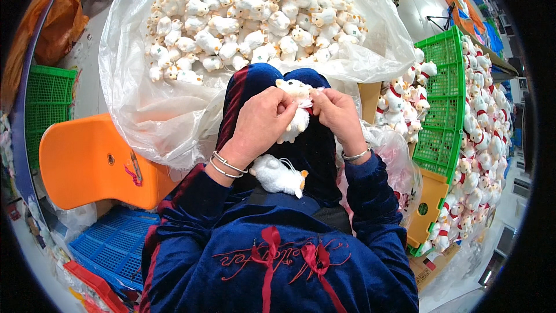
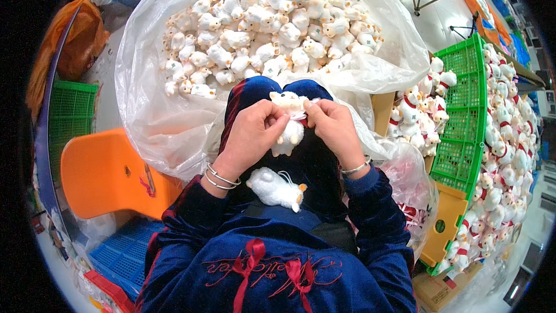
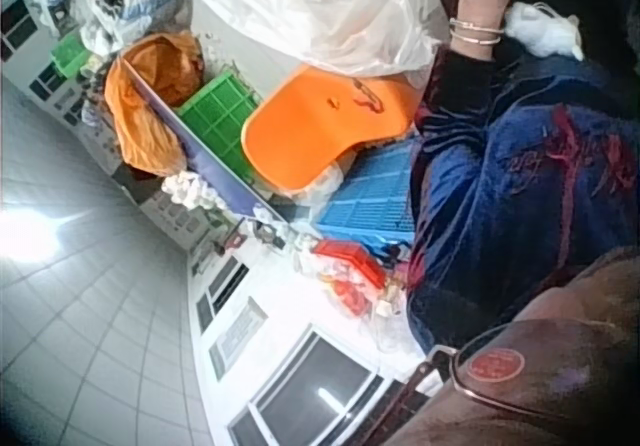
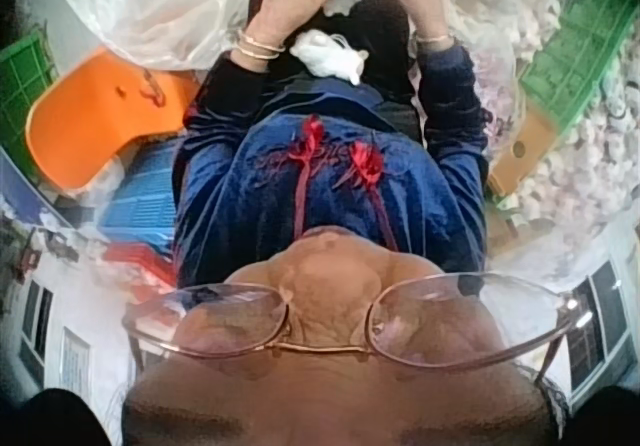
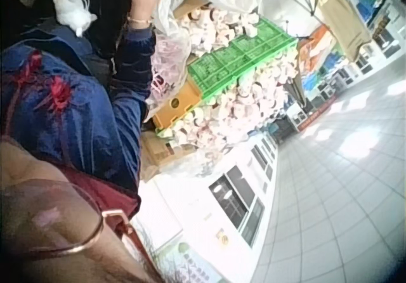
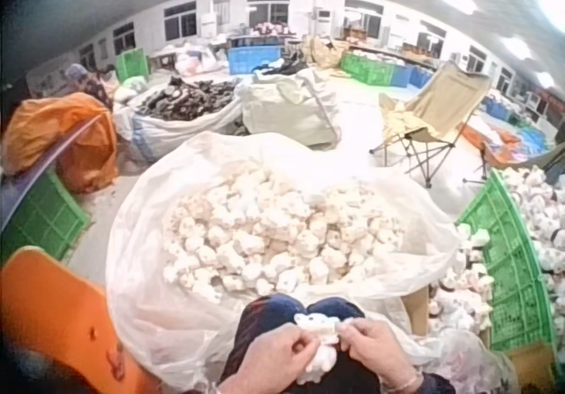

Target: The person sits on the floor and ties red ribbons around the necks of small white plush toys. They pick up each toy, wrap the ribbon, and place the finished item into a green crate.

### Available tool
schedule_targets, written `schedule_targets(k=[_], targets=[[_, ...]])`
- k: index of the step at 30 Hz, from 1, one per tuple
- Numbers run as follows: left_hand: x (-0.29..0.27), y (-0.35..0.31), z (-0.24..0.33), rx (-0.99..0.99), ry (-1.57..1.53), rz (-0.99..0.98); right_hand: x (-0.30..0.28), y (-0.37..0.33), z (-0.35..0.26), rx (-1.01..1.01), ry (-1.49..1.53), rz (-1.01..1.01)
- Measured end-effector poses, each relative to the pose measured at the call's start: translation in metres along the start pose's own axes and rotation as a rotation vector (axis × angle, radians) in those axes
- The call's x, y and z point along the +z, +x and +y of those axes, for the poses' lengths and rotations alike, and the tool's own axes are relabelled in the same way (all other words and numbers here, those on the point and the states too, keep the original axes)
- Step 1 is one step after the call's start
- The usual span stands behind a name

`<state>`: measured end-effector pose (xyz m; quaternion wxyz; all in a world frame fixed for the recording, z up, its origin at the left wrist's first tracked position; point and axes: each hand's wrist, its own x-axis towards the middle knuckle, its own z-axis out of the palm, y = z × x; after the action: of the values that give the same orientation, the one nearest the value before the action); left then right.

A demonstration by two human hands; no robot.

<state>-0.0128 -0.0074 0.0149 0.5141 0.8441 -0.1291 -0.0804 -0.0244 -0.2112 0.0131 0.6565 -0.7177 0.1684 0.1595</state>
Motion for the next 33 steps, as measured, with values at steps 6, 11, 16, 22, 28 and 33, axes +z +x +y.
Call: schedule_targets(k=[6, 11, 16, 22, 28, 33], targets=[[0.001, 0.001, -0.004, -0.009, -0.028, 0.028, 0.013, -0.011, 0.005, -0.508, -0.017, 0.123], [0.001, 0.001, -0.002, -0.055, -0.155, 0.050, 0.009, -0.035, 0.008, -0.842, -0.445, -0.145], [0.007, 0.002, -0.008, -0.015, -0.077, 0.106, 0.010, -0.041, 0.014, -0.352, 0.083, -0.086], [0.001, 0.002, 0.012, -0.087, 0.030, 0.071, 0.019, -0.028, 0.016, -0.242, 0.073, 0.030], [0.013, -0.002, -0.001, 0.087, 0.007, 0.149, 0.021, -0.024, 0.016, -0.193, 0.017, 0.030], [0.015, -0.004, -0.002, 0.104, -0.023, 0.181, 0.008, -0.021, 0.010, -0.013, 0.213, -0.083]])
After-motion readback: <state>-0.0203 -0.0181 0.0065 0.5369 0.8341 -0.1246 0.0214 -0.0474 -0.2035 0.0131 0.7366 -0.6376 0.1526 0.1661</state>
